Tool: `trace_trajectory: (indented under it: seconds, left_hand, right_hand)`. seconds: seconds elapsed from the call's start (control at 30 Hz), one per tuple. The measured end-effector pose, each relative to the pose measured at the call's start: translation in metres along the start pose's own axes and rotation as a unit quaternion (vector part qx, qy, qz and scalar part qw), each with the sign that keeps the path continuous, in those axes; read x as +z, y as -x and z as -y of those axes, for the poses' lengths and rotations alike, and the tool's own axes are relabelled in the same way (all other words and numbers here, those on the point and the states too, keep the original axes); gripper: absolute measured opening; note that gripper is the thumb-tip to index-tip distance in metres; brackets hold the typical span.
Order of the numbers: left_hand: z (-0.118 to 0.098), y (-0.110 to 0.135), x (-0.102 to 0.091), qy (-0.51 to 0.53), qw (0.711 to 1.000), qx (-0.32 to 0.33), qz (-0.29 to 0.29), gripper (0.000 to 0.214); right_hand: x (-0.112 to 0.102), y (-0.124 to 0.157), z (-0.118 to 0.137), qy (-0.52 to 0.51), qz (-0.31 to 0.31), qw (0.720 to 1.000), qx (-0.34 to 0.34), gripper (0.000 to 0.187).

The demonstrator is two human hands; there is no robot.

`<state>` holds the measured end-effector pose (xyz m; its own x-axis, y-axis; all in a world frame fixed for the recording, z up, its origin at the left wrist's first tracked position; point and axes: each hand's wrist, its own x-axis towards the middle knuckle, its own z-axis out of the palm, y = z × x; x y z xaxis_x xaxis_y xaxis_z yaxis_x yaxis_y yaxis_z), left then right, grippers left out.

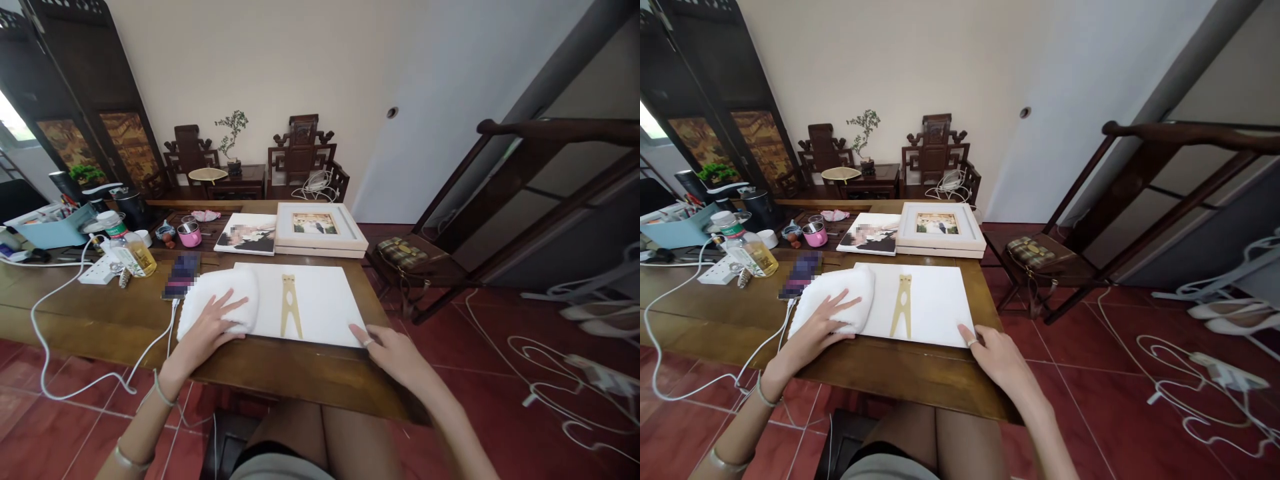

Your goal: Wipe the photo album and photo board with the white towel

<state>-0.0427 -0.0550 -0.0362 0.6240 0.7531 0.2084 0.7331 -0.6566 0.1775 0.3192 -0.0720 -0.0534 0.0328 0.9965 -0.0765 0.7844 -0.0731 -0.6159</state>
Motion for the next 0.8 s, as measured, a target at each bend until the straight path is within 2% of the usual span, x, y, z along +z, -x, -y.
trace_trajectory:
  seconds: [0.1,0.23,0.33,0.4,0.43,0.5,0.6,0.7,0.8]
  left_hand:
    - [-0.002,-0.001,0.003,-0.007,1.0,-0.011,-0.009,0.018]
    - [-0.005,-0.003,0.01,-0.018,0.997,-0.04,-0.06,0.021]
    - [-0.004,-0.005,0.017,-0.029,0.995,-0.055,-0.076,0.016]
    - [-0.003,-0.005,0.02,-0.038,0.995,-0.057,-0.077,0.01]
    - [-0.003,-0.005,0.021,-0.042,0.995,-0.056,-0.078,0.008]
    - [-0.002,-0.004,0.023,-0.049,0.994,-0.054,-0.08,0.009]
    - [-0.002,-0.002,0.022,-0.058,0.994,-0.049,-0.079,0.014]
    - [0.0,-0.009,0.016,-0.072,0.994,-0.041,-0.065,0.017]
    - [0.005,-0.028,0.007,-0.101,0.993,-0.046,-0.052,0.018]
  right_hand:
    - [-0.009,-0.004,0.006,0.151,0.01,0.988,0.009,0.048]
    - [-0.009,-0.007,0.008,0.205,0.01,0.979,-0.013,0.051]
    - [0.001,-0.017,0.001,0.174,-0.04,0.983,-0.05,0.047]
    - [0.013,-0.028,-0.005,0.096,-0.12,0.979,-0.135,0.05]
    - [0.02,-0.035,-0.007,0.057,-0.126,0.975,-0.172,0.056]
    - [0.032,-0.047,-0.01,-0.003,-0.105,0.977,-0.183,0.06]
    - [0.042,-0.06,-0.011,-0.035,-0.084,0.977,-0.192,0.059]
    - [0.041,-0.066,-0.01,-0.047,-0.074,0.974,-0.207,0.054]
    - [0.037,-0.066,-0.009,-0.05,-0.078,0.973,-0.209,0.052]
